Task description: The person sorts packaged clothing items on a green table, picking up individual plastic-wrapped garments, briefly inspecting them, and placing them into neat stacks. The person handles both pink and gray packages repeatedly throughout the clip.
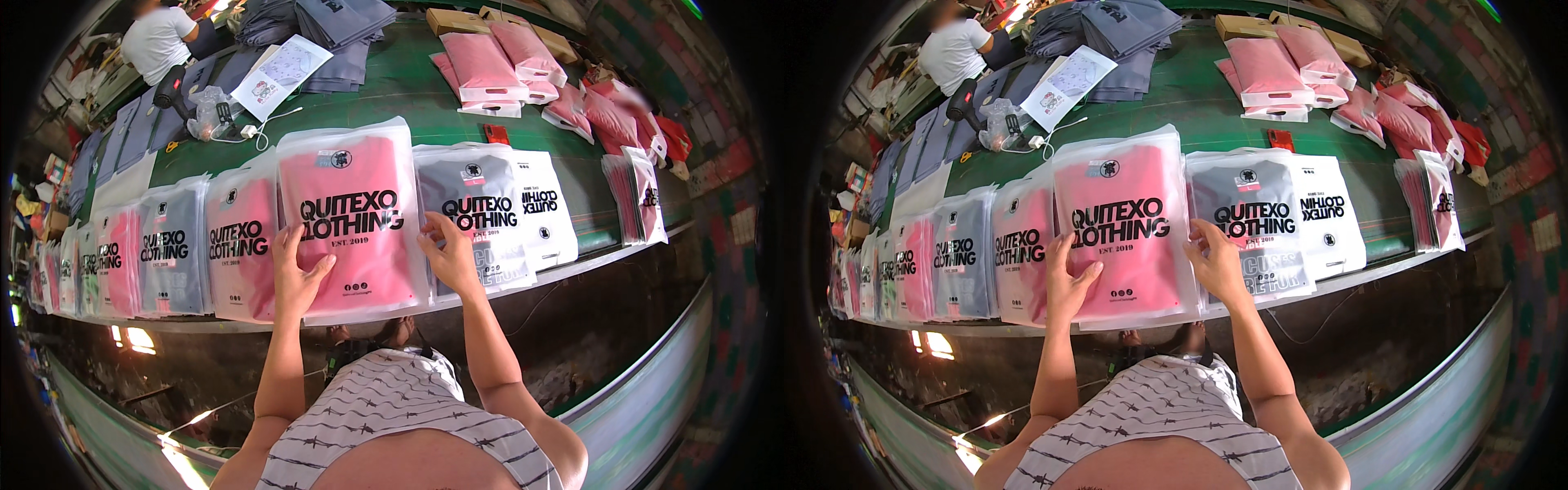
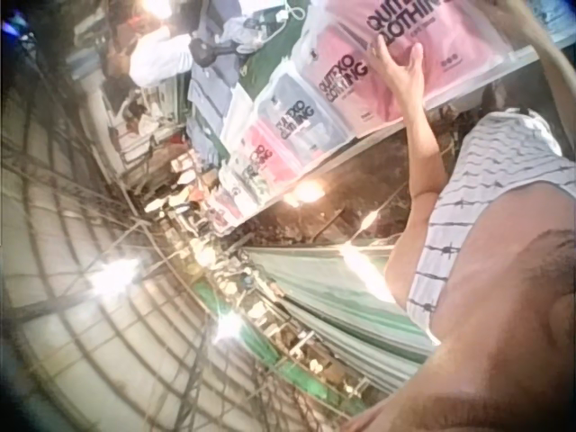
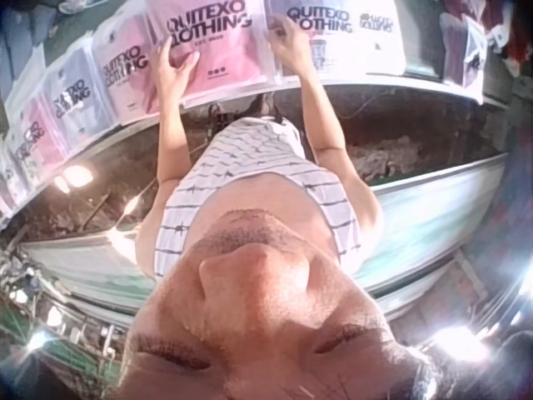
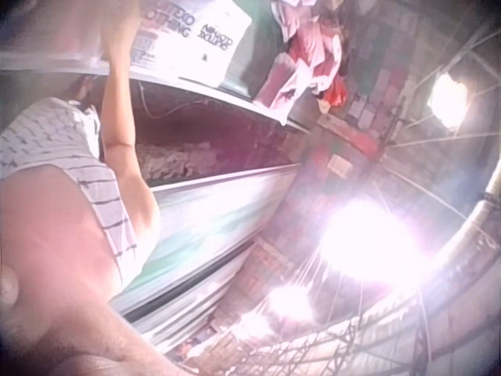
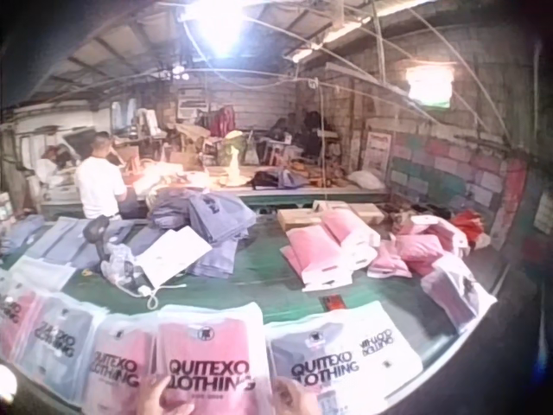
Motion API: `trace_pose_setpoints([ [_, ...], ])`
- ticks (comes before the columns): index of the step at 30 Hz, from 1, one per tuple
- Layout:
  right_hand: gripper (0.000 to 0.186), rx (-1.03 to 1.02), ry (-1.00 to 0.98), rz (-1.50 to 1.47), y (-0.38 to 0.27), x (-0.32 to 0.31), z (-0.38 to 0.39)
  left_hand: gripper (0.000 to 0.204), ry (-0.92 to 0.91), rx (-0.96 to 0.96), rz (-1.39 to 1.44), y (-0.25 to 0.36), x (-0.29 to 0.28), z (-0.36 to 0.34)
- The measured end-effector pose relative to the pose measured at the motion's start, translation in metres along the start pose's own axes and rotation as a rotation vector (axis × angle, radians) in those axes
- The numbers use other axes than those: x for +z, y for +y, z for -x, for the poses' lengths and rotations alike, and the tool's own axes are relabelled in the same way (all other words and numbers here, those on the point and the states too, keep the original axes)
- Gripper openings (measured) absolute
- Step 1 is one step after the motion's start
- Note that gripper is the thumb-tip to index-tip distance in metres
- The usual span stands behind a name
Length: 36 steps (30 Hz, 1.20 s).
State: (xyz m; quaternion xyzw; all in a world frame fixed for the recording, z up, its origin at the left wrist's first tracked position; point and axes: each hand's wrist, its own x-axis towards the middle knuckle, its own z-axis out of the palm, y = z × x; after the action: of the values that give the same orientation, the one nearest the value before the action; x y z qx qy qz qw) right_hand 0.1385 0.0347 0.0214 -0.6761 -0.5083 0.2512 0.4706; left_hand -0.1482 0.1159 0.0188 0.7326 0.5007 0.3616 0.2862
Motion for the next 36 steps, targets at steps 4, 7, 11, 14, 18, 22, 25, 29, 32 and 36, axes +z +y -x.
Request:
trace_pose_setpoints([
  [4,0.041,-0.003,-0.020,0.001,0.003,-0.012,0.011,0.078,0.012,0.000,-0.007,0.000,0.005,0.006],
  [7,0.044,-0.134,0.054,0.135,-0.007,-0.006,0.012,0.073,0.022,-0.050,-0.037,0.010,0.003,0.004],
  [11,0.045,-0.288,0.066,0.196,-0.031,0.006,0.014,0.051,0.164,-0.031,-0.076,0.002,-0.009,0.018],
  [14,0.044,-0.354,0.049,0.207,-0.046,0.015,0.019,0.052,0.048,-0.006,-0.099,-0.025,-0.054,0.040],
  [18,0.039,-0.361,0.048,0.198,-0.060,0.029,0.025,0.067,-0.186,0.086,-0.418,-0.043,-0.096,0.073],
  [22,0.033,-0.355,0.056,0.180,-0.079,0.054,0.031,0.070,-0.351,0.005,-0.287,-0.034,-0.123,0.071],
  [25,0.029,-0.382,0.062,0.179,-0.103,0.074,0.037,0.062,-0.319,0.152,-0.344,-0.064,-0.122,0.071],
  [29,0.029,-0.431,0.047,0.089,-0.127,0.108,0.045,0.047,-0.130,0.226,-0.161,-0.088,-0.131,0.063],
  [32,0.031,-0.468,-0.025,-0.007,-0.142,0.139,0.053,0.030,0.230,0.141,0.179,-0.101,-0.144,0.062],
  [36,0.035,-0.460,-0.117,-0.077,-0.160,0.192,0.063,0.019,0.810,-0.180,1.088,-0.108,-0.182,0.046],
])
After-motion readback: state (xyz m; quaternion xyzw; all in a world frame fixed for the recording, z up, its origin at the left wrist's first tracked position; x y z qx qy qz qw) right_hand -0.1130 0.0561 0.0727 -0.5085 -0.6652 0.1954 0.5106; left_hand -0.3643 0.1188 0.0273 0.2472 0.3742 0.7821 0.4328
